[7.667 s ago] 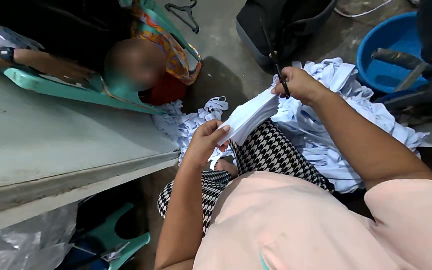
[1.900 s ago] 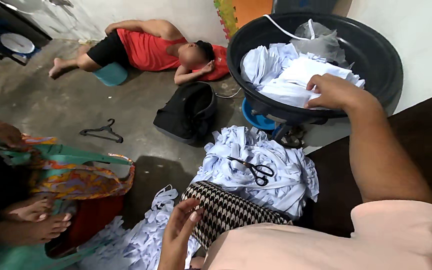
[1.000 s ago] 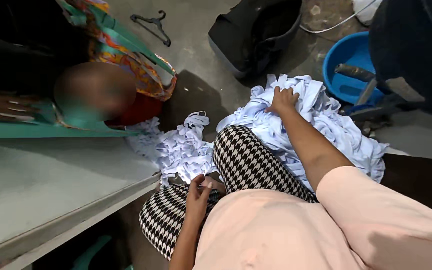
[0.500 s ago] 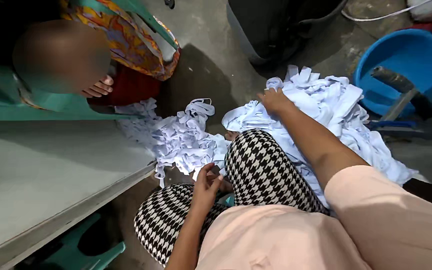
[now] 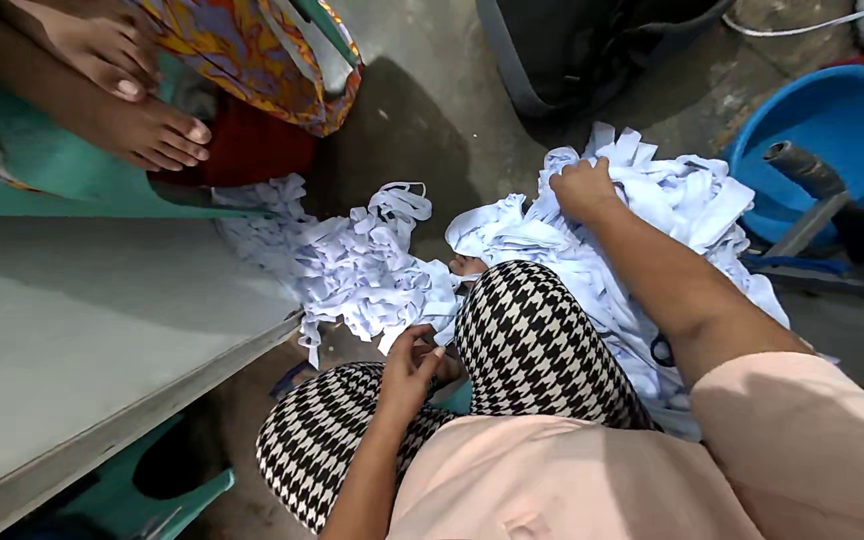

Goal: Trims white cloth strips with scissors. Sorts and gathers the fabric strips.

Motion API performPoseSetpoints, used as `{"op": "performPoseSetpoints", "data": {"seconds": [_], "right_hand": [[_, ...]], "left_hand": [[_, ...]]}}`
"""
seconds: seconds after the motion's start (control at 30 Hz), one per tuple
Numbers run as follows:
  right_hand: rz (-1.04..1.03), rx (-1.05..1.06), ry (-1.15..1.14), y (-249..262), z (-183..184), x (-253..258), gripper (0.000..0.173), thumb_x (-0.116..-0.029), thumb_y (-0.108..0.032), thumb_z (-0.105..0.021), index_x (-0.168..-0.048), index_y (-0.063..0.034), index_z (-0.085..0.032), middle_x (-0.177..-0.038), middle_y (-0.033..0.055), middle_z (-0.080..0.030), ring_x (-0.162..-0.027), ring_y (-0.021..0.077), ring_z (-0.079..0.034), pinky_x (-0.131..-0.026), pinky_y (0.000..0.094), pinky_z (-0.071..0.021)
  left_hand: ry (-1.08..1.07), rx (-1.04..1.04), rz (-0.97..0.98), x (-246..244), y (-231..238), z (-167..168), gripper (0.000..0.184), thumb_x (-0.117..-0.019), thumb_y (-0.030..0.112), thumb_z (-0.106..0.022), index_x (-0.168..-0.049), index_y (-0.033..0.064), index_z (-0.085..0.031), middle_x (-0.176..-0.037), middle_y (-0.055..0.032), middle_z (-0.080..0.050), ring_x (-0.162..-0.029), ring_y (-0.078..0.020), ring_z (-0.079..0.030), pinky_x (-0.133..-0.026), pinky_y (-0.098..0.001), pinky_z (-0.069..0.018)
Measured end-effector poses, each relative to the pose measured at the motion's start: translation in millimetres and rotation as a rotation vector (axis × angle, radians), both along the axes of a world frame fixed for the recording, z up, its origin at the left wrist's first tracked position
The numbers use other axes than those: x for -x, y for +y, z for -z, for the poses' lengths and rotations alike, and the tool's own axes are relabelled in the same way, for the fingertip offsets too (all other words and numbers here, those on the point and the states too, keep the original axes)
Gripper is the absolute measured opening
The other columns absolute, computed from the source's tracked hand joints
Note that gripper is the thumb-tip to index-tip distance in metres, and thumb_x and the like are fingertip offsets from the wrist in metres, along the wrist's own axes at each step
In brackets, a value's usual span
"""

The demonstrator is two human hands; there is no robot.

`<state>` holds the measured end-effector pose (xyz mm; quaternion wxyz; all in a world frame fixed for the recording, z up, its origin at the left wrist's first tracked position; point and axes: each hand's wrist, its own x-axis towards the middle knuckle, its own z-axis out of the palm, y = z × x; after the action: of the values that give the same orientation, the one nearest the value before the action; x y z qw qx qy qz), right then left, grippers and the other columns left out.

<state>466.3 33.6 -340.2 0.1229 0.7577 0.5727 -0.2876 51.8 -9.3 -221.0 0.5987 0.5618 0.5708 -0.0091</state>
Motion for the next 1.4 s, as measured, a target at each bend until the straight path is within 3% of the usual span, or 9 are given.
{"op": "performPoseSetpoints", "data": {"seconds": [0.1, 0.23, 0.53, 0.8, 0.9, 1.07, 1.2, 1.3, 1.4], "right_hand": [[-0.008, -0.124, -0.019, -8.8, -39.2, -1.1, 0.028, -0.0896, 0.003, -0.065, -0.118, 0.0021, -0.067, -0.12, 0.0339, -0.062, -0.118, 0.0604, -0.054, -0.091, 0.0809, -0.0381], [-0.041, -0.409, -0.029, -48.0, -74.4, 1.7, 0.033, -0.0777, 0.005, -0.074, -0.11, -0.0008, -0.068, -0.105, 0.0315, -0.064, -0.103, 0.0577, -0.059, -0.081, 0.0756, -0.0431], [0.045, -0.671, -0.016, -124.8, -114.9, 14.6, 0.044, -0.0759, 0.005, -0.073, -0.118, -0.0051, -0.069, -0.118, 0.027, -0.066, -0.116, 0.0512, -0.059, -0.099, 0.0715, -0.04], [0.135, -0.699, -0.033, -135.9, -114.2, 11.1, 0.046, -0.0757, 0.004, -0.072, -0.121, -0.0047, -0.068, -0.121, 0.0274, -0.065, -0.119, 0.0504, -0.057, -0.102, 0.0699, -0.0379], [0.107, -0.765, -0.027, -140.5, -114.9, 13.1, 0.04, -0.0791, 0.0, -0.07, -0.119, -0.0051, -0.069, -0.119, 0.0264, -0.066, -0.117, 0.05, -0.059, -0.102, 0.0688, -0.0388], [0.159, -0.842, -0.018, -153.3, -121.7, 15.1, 0.034, -0.0842, -0.006, -0.068, -0.118, -0.0047, -0.069, -0.119, 0.0258, -0.066, -0.118, 0.0499, -0.058, -0.103, 0.0676, -0.0387], [0.191, -0.902, -0.009, -160.3, -122.4, 11.5, 0.032, -0.0856, -0.01, -0.067, -0.117, -0.0051, -0.069, -0.117, 0.0252, -0.066, -0.117, 0.0489, -0.059, -0.102, 0.0652, -0.0403], [0.228, -0.916, 0.004, -159.3, -123.3, 11.3, 0.03, -0.086, -0.01, -0.069, -0.115, -0.005, -0.07, -0.116, 0.0245, -0.066, -0.116, 0.0479, -0.059, -0.102, 0.064, -0.0413], [0.25, -0.897, 0.021, -156.0, -124.5, 10.2, 0.031, -0.0845, -0.009, -0.069, -0.115, -0.005, -0.07, -0.117, 0.0241, -0.066, -0.115, 0.0478, -0.059, -0.101, 0.0645, -0.0415]], "left_hand": [[-0.002, -0.01, 0.025, -3.2, 0.2, -0.5, 0.045, -0.0971, 0.021, -0.064, -0.137, 0.0016, -0.056, -0.139, -0.0152, -0.057, -0.104, -0.0167, -0.069, -0.089, -0.0327, -0.059], [-0.022, -0.062, 0.049, -10.2, 5.6, -7.6, 0.045, -0.0982, 0.023, -0.062, -0.138, 0.0026, -0.055, -0.138, -0.0138, -0.058, -0.101, -0.0158, -0.068, -0.088, -0.0337, -0.0584], [-0.07, -0.34, 0.405, -84.6, 78.3, -30.5, 0.041, -0.1033, 0.024, -0.059, -0.139, 0.0037, -0.057, -0.139, -0.018, -0.057, -0.123, -0.029, -0.06, -0.104, -0.049, -0.0507], [-0.047, -0.149, 0.648, -162.8, 97.8, -37.5, 0.044, -0.1048, 0.032, -0.058, -0.138, 0.0035, -0.056, -0.133, -0.0189, -0.062, -0.117, -0.0308, -0.063, -0.102, -0.052, -0.0485], [0.015, -0.221, 0.844, -183.2, 100.9, -32.8, 0.049, -0.0988, 0.027, -0.068, -0.141, 0.0051, -0.055, -0.137, -0.0226, -0.058, -0.123, -0.0367, -0.059, -0.104, -0.0562, -0.0468], [0.012, -0.413, 1.165, -227.4, 90.0, -3.1, 0.069, -0.0761, 0.005, -0.085, -0.139, 0.0197, -0.062, -0.146, -0.025, -0.049, -0.131, -0.0487, -0.049, -0.1, -0.0676, -0.0448], [0.224, -0.438, 1.362, -245.9, 87.2, 0.0, 0.085, -0.0736, 0.012, -0.089, -0.147, 0.033, -0.054, -0.159, -0.0255, -0.033, -0.137, -0.0527, -0.04, -0.1, -0.0712, -0.0405], [0.173, -0.487, 1.411, -254.0, 87.0, 5.9, 0.076, -0.0718, 0.02, -0.092, -0.141, 0.0276, -0.061, -0.158, -0.0239, -0.036, -0.138, -0.0507, -0.04, -0.1, -0.07, -0.0409], [0.072, -0.522, 1.469, -252.1, 84.0, 8.2, 0.055, -0.0775, 0.023, -0.088, -0.129, 0.0215, -0.07, -0.154, -0.0189, -0.044, -0.138, -0.0469, -0.042, -0.103, -0.0689, -0.039]]}}
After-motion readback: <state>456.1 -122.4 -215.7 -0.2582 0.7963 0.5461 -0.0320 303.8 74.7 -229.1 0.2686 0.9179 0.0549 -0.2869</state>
